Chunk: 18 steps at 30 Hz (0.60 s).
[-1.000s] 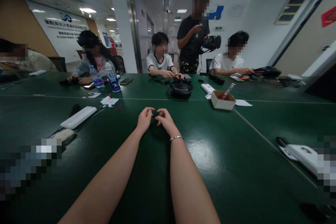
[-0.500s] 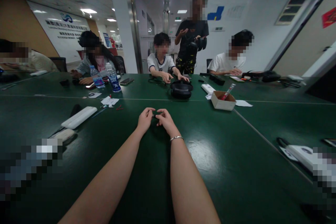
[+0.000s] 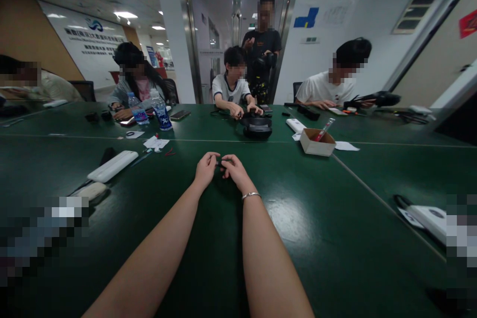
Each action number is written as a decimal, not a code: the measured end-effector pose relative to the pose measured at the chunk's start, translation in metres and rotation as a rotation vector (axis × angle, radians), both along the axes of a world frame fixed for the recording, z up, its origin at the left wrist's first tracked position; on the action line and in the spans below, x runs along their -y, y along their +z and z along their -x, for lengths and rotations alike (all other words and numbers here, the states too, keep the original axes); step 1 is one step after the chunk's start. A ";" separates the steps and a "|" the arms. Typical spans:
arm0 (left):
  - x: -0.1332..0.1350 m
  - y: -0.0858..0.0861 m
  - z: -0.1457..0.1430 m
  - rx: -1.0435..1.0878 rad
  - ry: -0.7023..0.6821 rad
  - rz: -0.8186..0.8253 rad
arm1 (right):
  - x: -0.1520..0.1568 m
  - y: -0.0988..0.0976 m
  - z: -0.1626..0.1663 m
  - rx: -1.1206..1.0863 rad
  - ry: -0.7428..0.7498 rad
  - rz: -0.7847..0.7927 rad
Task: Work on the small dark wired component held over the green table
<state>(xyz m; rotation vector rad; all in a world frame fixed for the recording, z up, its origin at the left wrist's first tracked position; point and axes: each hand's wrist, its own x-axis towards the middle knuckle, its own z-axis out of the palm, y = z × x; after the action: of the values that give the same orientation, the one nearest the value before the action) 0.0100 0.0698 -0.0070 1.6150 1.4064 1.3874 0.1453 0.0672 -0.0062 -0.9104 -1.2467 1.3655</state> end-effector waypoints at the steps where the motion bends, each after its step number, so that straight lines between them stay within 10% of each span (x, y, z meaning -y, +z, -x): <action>1: 0.000 0.000 0.000 -0.003 -0.001 0.000 | 0.000 0.000 0.000 -0.001 0.001 -0.013; 18: -0.004 -0.004 -0.002 0.113 -0.144 0.091 | -0.002 -0.001 0.000 -0.070 -0.098 0.011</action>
<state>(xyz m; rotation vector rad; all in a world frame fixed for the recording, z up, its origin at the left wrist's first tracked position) 0.0125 0.0737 -0.0114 1.5232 1.2451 1.2917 0.1456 0.0693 -0.0073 -0.9122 -1.1284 1.3164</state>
